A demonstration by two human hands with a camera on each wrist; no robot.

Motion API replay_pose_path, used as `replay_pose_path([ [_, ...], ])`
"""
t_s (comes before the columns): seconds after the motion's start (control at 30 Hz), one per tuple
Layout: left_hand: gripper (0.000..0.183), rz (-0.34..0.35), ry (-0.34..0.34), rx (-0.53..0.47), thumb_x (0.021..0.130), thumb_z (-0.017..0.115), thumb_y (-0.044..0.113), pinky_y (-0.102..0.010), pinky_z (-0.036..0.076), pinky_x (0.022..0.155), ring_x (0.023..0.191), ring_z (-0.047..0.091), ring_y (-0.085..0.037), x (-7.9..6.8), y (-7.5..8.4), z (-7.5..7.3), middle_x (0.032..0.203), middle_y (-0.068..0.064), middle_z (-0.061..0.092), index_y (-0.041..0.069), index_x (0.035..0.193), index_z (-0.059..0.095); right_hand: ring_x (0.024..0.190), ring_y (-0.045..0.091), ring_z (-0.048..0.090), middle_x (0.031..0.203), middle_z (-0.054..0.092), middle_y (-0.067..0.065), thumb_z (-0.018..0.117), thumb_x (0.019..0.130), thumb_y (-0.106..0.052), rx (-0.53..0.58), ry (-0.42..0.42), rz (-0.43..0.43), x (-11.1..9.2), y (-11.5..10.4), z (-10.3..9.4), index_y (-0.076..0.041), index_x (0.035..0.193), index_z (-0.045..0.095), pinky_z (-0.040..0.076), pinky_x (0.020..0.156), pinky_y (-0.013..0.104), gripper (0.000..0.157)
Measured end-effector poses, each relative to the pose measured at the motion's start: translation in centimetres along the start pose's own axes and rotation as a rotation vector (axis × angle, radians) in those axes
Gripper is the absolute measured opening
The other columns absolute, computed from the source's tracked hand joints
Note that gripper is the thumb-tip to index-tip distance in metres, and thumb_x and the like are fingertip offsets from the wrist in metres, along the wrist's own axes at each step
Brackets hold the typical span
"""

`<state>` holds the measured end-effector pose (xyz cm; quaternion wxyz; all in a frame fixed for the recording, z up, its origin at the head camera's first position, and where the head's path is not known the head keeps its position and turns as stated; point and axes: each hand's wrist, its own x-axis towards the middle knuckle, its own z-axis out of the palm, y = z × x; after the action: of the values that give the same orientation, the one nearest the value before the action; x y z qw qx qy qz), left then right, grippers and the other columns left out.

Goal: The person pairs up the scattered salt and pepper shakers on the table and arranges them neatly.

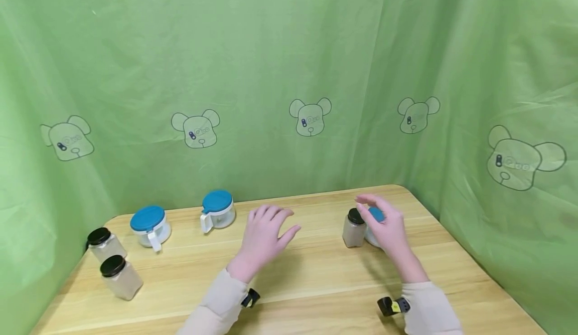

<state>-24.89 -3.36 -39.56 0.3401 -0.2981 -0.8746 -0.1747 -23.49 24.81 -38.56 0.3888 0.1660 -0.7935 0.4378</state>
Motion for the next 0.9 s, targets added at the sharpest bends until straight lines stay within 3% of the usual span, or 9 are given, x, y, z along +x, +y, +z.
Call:
replay_pose_path([
  [0.2, 0.035, 0.036, 0.010, 0.033, 0.087, 0.068, 0.045, -0.042, 0.044, 0.085, 0.100, 0.060, -0.021, -1.5, -0.7, -0.8, 0.104, 0.001, 0.070, 0.019, 0.110, 0.069, 0.103, -0.008, 0.057, 0.104, 0.073, 0.012, 0.070, 0.086, 0.001, -0.029, -0.054, -0.015, -0.3, 0.1, 0.8, -0.008, 0.108, 0.071, 0.042, 0.091, 0.006, 0.024],
  [0.43, 0.036, 0.048, -0.009, 0.057, 0.087, 0.068, 0.046, -0.042, 0.043, 0.087, 0.099, 0.059, -0.020, -3.2, -1.6, -1.8, 0.104, 0.001, 0.068, 0.019, 0.111, 0.068, 0.101, -0.005, 0.058, 0.105, 0.073, 0.009, 0.070, 0.086, -0.003, -0.053, -0.094, -0.016, -0.6, -0.3, 1.8, -0.008, 0.107, 0.071, 0.042, 0.090, 0.006, 0.022],
  [0.63, 0.035, 0.068, 0.021, 0.073, 0.085, 0.071, 0.043, -0.041, 0.043, 0.085, 0.098, 0.060, -0.021, -4.0, -2.4, -3.0, 0.103, 0.000, 0.068, 0.018, 0.109, 0.069, 0.101, 0.003, 0.062, 0.108, 0.072, 0.006, 0.072, 0.087, -0.008, -0.084, -0.171, -0.014, -1.0, -0.7, 2.9, -0.009, 0.108, 0.071, 0.046, 0.088, 0.008, 0.021],
  [0.9, 0.036, 0.078, 0.060, 0.093, 0.080, 0.076, 0.042, -0.041, 0.044, 0.083, 0.096, 0.060, -0.022, -4.7, -3.3, -4.1, 0.100, 0.000, 0.069, 0.017, 0.106, 0.070, 0.104, 0.023, 0.064, 0.113, 0.071, 0.007, 0.069, 0.090, -0.013, -0.110, -0.272, 0.020, -1.3, -1.3, 3.8, -0.009, 0.113, 0.069, 0.055, 0.087, 0.037, 0.024],
])
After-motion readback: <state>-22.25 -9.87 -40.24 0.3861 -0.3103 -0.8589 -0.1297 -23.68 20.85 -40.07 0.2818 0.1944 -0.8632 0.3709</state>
